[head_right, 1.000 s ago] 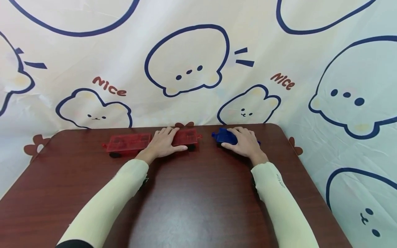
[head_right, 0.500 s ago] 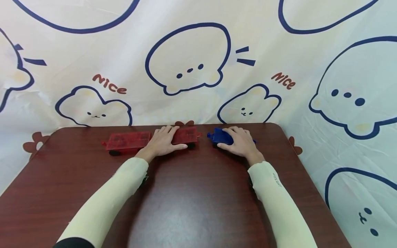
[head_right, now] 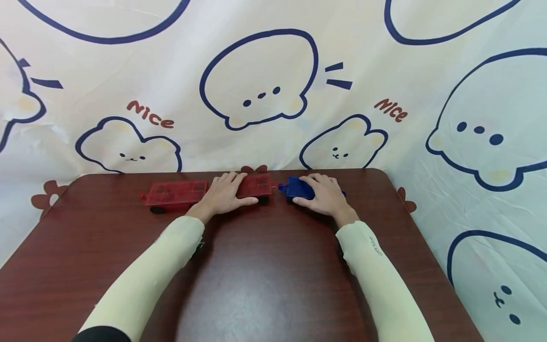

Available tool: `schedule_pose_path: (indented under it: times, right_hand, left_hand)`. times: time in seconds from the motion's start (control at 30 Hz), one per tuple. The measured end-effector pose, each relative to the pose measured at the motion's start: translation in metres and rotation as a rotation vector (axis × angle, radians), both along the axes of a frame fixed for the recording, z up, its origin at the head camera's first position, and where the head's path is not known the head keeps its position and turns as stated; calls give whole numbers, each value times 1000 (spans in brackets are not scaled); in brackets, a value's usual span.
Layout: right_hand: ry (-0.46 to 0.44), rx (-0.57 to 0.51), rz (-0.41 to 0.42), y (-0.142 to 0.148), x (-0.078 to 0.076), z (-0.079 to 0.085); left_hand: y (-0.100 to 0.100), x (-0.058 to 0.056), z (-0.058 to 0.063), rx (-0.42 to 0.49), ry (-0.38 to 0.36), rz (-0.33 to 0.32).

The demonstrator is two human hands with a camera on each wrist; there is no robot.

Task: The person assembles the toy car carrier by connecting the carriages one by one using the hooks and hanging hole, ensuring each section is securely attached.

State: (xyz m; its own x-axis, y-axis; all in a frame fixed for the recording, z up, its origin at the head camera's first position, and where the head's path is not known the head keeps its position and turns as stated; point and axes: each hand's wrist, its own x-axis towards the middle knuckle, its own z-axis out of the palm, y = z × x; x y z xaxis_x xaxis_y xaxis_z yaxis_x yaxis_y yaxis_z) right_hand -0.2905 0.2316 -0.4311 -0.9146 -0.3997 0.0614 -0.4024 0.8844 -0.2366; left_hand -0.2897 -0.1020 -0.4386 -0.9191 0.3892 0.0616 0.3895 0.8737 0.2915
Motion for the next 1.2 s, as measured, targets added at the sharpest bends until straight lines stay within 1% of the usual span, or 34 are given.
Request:
schedule_pose_path:
  times: [0.4, 0.67, 0.8, 0.87, 1.07, 1.2]
  right_hand:
    - [0, -10, 8, -4, -1, 1]
    - [6, -3, 20, -6, -1, 2]
    - [4, 5, 21, -8, -1, 1]
    - [4, 8, 23, -9, 0, 1]
    - [7, 8, 25, -8, -2, -1]
    - [5, 9, 22, -7, -2, 0]
  left_hand:
    - [2, -3, -1, 0, -15, 6]
    - [1, -4, -1, -5, 4, 5]
    - [1, -3, -1, -7, 2, 6]
    - [2, -2, -1, -22, 4, 6]
    - [4, 0, 2, -81, 28, -23]
    - [5, 0, 3, -89, 32, -26]
